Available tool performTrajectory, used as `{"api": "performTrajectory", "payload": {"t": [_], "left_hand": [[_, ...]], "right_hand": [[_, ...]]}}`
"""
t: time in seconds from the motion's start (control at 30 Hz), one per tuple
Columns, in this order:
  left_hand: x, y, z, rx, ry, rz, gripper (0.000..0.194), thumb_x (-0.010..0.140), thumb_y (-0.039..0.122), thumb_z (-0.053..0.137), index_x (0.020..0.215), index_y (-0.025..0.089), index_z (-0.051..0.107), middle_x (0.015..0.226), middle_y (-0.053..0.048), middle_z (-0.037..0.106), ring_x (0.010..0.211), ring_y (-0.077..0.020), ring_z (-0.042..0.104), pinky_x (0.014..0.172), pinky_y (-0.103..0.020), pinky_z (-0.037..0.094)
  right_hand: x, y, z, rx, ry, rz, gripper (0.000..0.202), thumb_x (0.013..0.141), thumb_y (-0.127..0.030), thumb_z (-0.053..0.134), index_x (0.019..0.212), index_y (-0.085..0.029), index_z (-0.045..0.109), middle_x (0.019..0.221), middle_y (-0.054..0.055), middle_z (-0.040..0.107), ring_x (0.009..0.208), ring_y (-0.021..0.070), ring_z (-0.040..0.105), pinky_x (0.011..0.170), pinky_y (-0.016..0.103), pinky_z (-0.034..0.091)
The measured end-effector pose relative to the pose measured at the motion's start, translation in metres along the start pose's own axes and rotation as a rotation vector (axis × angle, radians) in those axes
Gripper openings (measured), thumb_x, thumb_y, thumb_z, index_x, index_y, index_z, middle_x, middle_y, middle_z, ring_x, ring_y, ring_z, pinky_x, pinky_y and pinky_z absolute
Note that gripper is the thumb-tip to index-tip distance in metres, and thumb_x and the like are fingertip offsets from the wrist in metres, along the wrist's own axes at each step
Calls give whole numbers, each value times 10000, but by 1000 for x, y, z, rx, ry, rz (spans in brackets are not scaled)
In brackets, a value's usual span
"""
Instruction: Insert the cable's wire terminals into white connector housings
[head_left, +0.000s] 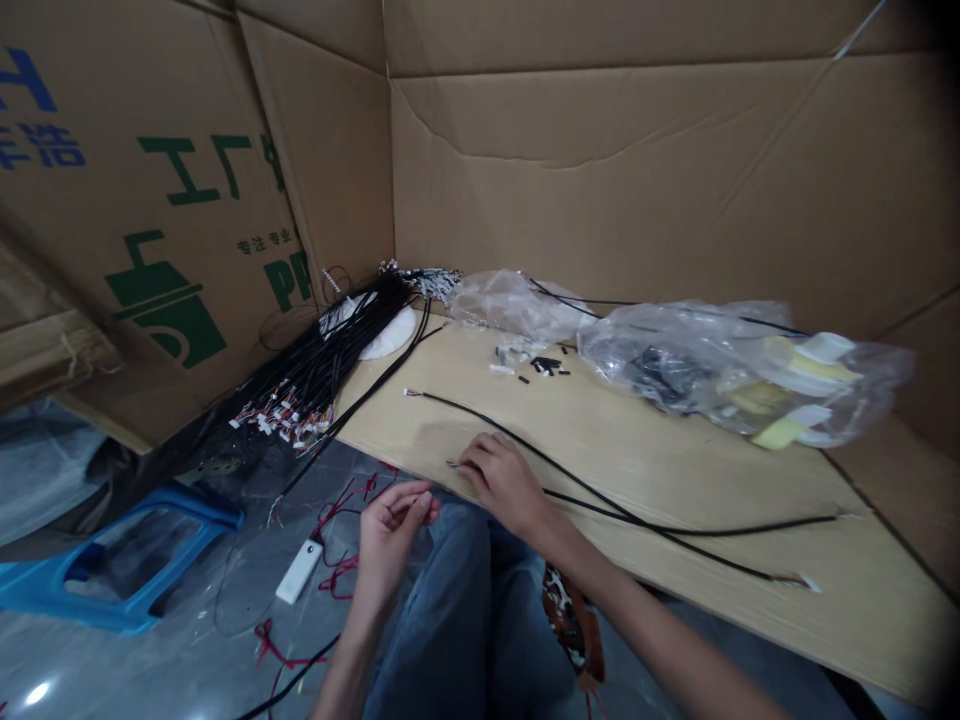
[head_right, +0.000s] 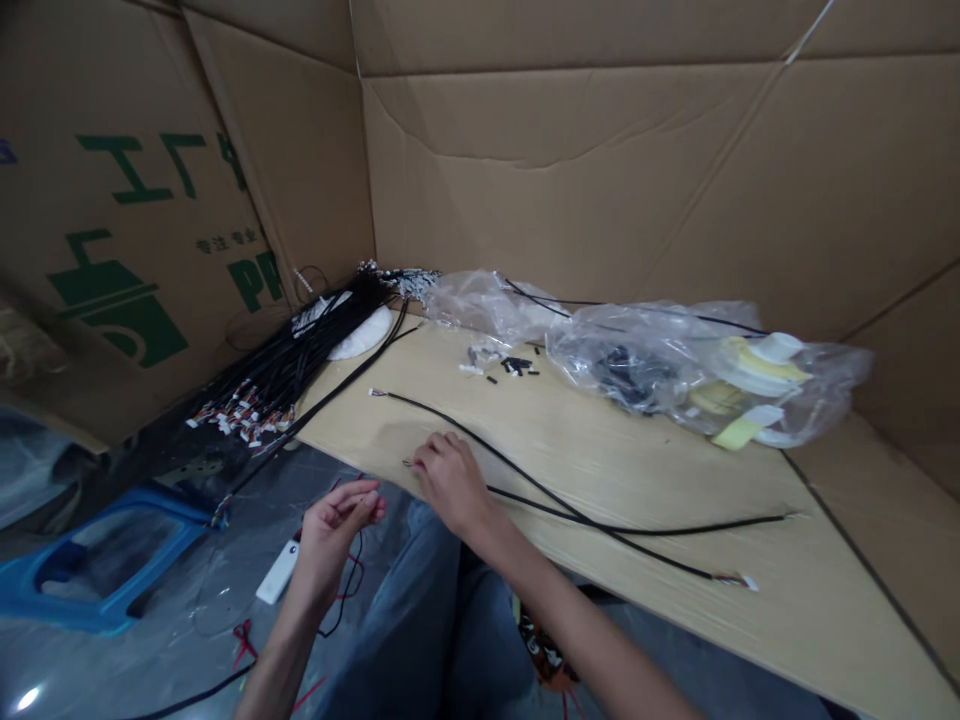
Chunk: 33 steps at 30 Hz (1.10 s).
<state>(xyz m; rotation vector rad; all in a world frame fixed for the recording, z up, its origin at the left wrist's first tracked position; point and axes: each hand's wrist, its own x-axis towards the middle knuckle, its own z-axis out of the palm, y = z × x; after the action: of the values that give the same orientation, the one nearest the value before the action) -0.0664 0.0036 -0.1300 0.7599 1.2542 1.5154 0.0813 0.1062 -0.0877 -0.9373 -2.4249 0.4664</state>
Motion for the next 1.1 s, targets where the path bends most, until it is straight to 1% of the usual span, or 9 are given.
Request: {"api": "performTrajectory", "payload": {"t": [0.07,0.13,0.23,0.33,0.5,0.6,0.7,0.87,1.1], "left_hand": [[1,1,-1,23,9,43,145,867,231,604,915,94,603,770,-5,618,688,-109,606,671,-272,534],[2,3,-1,38,13,87,134,857,224,615,890,94,604,798,-12,619,726,-116,607,692,-280,531],[5,10,2,31,-16,132,130,834,204,640,897,95,607,1004,-55,625,893,-153,609,788,-327,529],[6,22,9,7,-107,136,150,841,224,633,909,93,606,1120,-79,601,921,-161,614,790,-332,536],[2,37,19,-32,-223,145,161,856,245,618,910,94,607,928,-49,648,808,-139,633,747,-316,546],[-3,42,20,-36,-204,171,156,858,243,617,906,95,604,859,-31,651,770,-132,633,750,-318,542],[-8,47,19,-15,-181,192,145,855,233,621,903,96,612,864,-29,654,772,-125,628,754,-307,534],[-16,57,22,1,-232,160,149,850,236,628,888,92,621,881,-40,669,797,-136,643,762,-315,540],[-18,60,24,-30,-212,142,143,846,230,634,868,91,607,830,-29,674,779,-134,654,750,-309,551]], "right_hand": [[-1,1,7,-15,-25,34,143,899,-194,544,789,-119,597,849,35,611,888,175,588,845,401,473],[-3,-1,7,1,-37,67,142,909,-188,528,805,-114,590,818,26,604,820,156,593,785,361,493],[-7,-9,-2,76,-71,83,113,911,-179,527,849,-108,589,774,11,600,734,134,596,706,313,505],[-9,-20,-16,170,-110,77,100,897,-172,548,848,-110,609,749,2,617,683,119,595,663,283,501],[-16,-39,-36,279,-99,108,120,868,-156,571,780,-112,639,684,-4,631,596,106,572,566,240,448],[-21,-47,-43,338,-79,127,117,842,-123,573,774,-126,668,704,9,668,624,116,600,586,241,445],[-24,-53,-50,394,-66,143,129,829,-121,576,786,-147,695,750,15,700,687,130,633,636,240,460],[-28,-58,-55,446,-46,175,118,806,-131,600,752,-147,705,724,20,702,668,136,638,607,227,466],[-29,-58,-58,452,-23,160,95,777,-103,632,755,-145,715,711,19,707,658,134,655,606,218,492]]}}
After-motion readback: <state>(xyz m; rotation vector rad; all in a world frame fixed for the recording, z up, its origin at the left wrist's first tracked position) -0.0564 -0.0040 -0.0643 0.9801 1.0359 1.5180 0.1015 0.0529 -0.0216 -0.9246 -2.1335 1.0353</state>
